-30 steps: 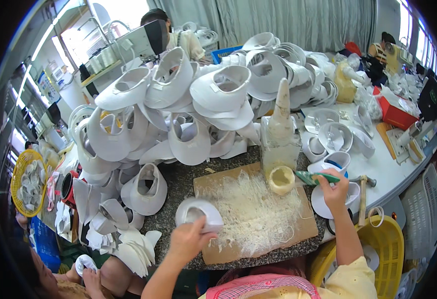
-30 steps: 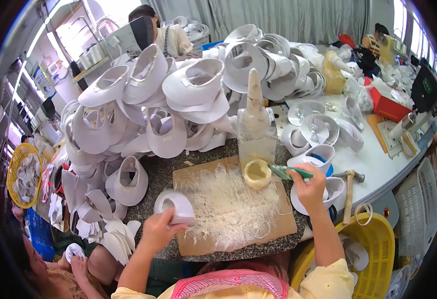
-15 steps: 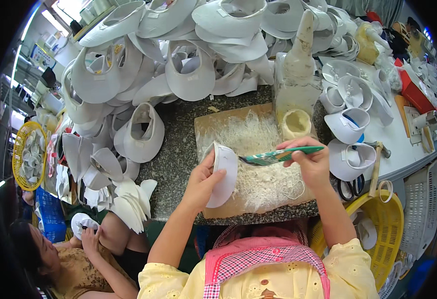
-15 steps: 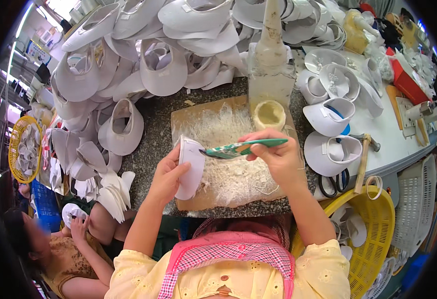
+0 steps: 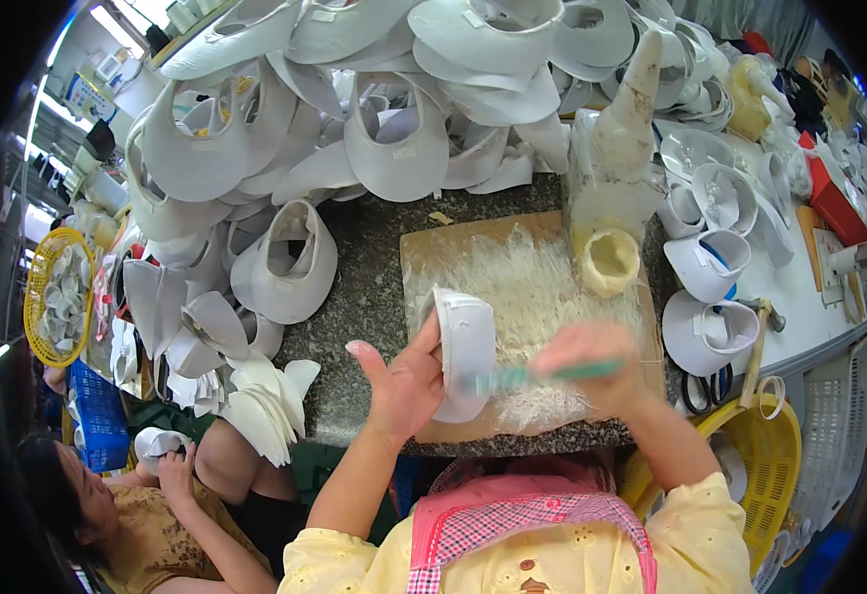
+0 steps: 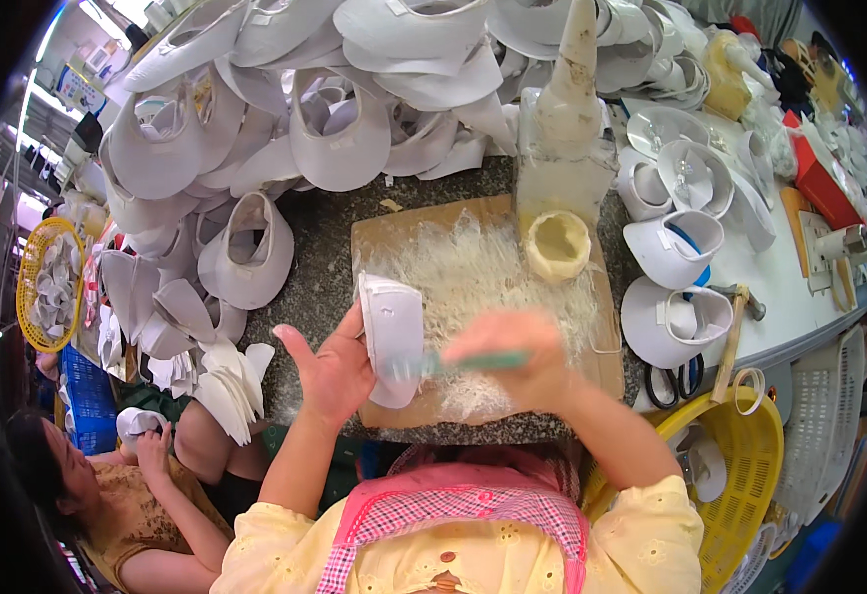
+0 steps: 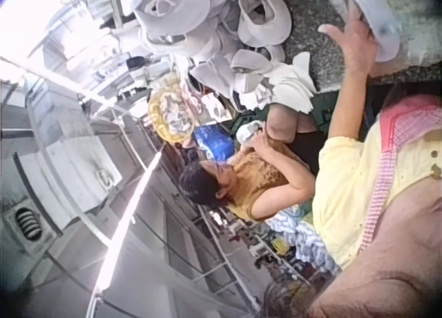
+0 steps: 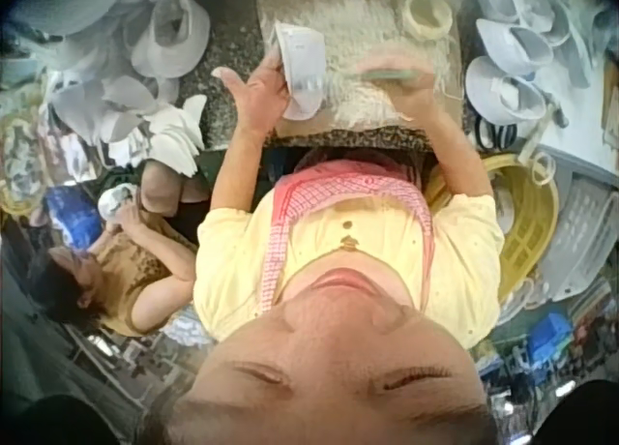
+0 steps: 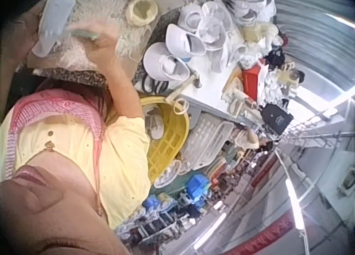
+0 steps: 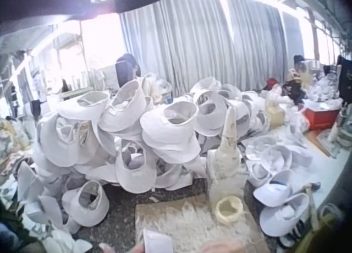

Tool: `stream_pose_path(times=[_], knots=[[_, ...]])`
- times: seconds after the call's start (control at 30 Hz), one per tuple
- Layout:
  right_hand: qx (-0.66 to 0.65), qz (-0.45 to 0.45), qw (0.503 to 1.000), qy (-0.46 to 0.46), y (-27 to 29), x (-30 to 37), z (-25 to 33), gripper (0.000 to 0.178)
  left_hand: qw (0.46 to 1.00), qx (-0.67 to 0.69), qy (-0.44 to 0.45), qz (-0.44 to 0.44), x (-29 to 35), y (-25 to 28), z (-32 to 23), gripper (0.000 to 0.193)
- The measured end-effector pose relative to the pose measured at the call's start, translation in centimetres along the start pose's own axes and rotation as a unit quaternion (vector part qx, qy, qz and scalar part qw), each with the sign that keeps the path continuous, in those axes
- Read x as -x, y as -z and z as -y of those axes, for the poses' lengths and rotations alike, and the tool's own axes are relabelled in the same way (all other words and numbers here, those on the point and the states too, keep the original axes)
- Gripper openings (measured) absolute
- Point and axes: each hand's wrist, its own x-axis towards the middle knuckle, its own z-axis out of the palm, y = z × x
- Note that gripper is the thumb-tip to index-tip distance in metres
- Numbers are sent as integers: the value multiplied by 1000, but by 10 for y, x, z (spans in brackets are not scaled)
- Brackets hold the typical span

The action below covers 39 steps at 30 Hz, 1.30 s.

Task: The person applies a liquid adhesive to the interior edges of white shoe upper components with a brush.

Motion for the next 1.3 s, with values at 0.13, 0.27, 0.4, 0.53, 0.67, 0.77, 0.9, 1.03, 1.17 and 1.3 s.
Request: stream_pose_path(times=[0.13, 0.27, 0.4, 0.53, 0.67, 0.77, 0.9, 1.03, 1.17, 1.3], knots=[[54, -99, 993, 22, 3, -24, -13, 16, 1000, 16, -7, 23, -12, -3, -4, 114], [50, 30, 997, 58, 6, -12, -10, 15, 998, 57, -19, 12, -19, -3, -2, 113], [5, -109, 993, 35, 12, -25, -20, 12, 999, 27, -2, 33, -18, -12, -5, 112], [88, -8, 994, 58, 10, 10, -17, 10, 999, -1, -4, 38, -32, -9, -4, 105], [53, -50, 997, -20, 25, 24, -9, 9, 938, -348, -8, 4, -37, -24, -6, 78], [124, -68, 989, -31, 30, 30, -9, 11, 773, -620, -135, 12, -37, -35, -8, 38], [182, -45, 982, 15, 33, 44, -8, 15, 708, -684, -154, -78, -20, -20, -14, 30], [274, -54, 955, 102, 27, 39, -2, 22, 625, -736, -171, -193, 7, 36, -2, 28], [316, -22, 937, 150, -2, 36, -24, 24, 660, -703, -139, -226, 27, 42, 22, 35], [220, 71, 956, 178, -31, 29, -29, 22, 725, -618, -141, -269, 25, 43, 33, 35]])
